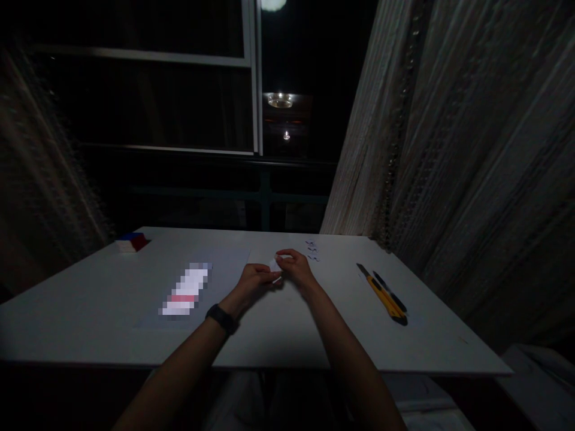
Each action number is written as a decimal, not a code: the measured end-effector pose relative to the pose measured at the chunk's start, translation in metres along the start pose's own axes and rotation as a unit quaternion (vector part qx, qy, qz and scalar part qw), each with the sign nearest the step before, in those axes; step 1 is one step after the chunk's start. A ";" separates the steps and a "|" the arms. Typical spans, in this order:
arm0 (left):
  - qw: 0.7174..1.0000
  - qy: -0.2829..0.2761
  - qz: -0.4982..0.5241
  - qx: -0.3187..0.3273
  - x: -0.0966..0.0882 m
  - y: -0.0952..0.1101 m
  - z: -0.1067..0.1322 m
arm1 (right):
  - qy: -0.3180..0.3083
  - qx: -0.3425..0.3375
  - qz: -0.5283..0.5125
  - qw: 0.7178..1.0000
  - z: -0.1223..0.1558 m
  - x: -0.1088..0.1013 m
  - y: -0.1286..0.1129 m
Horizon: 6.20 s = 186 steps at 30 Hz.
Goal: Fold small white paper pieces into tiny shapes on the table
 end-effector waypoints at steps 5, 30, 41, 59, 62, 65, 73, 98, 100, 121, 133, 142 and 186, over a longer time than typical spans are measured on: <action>0.999 -0.010 -0.033 -0.012 0.003 -0.004 -0.003 | 0.033 -0.037 0.059 0.997 -0.001 0.000 -0.004; 0.999 0.028 0.029 -0.025 -0.005 -0.014 -0.006 | 0.081 -0.043 0.055 0.994 0.002 -0.014 -0.001; 0.996 0.057 0.072 0.010 -0.012 -0.006 -0.005 | 0.100 -0.061 0.023 0.993 -0.001 -0.027 0.000; 0.982 0.140 0.104 0.066 -0.031 0.004 -0.002 | 0.055 0.039 -0.005 0.998 0.000 -0.017 0.023; 0.981 0.152 0.096 0.068 -0.033 0.004 -0.002 | 0.037 0.055 0.005 0.998 0.000 -0.011 0.025; 0.980 0.165 0.078 0.076 -0.036 0.006 -0.001 | 0.036 0.060 0.013 0.998 0.001 -0.009 0.026; 0.984 0.163 0.021 0.066 -0.038 0.010 0.001 | -0.004 0.066 0.025 0.998 0.002 -0.006 0.028; 0.961 0.161 -0.171 0.143 -0.030 0.035 0.009 | -0.051 0.085 0.004 0.995 0.007 0.010 0.028; 0.959 0.162 -0.179 0.149 -0.030 0.036 0.009 | -0.064 0.088 -0.002 0.994 0.008 0.012 0.027; 0.997 0.036 0.026 0.058 -0.015 0.008 -0.002 | -0.072 0.069 0.004 0.995 0.003 0.011 0.029; 0.995 0.068 -0.026 0.068 -0.020 0.005 -0.005 | 0.030 0.037 0.108 0.993 -0.005 -0.016 0.032; 0.966 0.176 -0.168 0.087 -0.038 0.015 0.000 | -0.057 0.075 0.034 0.995 -0.005 -0.003 0.037; 0.983 0.129 -0.090 0.089 -0.030 0.007 -0.005 | -0.018 0.017 0.132 0.991 0.000 -0.008 0.015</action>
Point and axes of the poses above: each hand's wrist, its own z-axis away from the middle knuckle, its own x-axis out of the palm, y = z × x, the point moved 9 cm from there along -z, towards the middle knuckle, and after that the axes turned 6 degrees about -y, right-handed, at the moved point
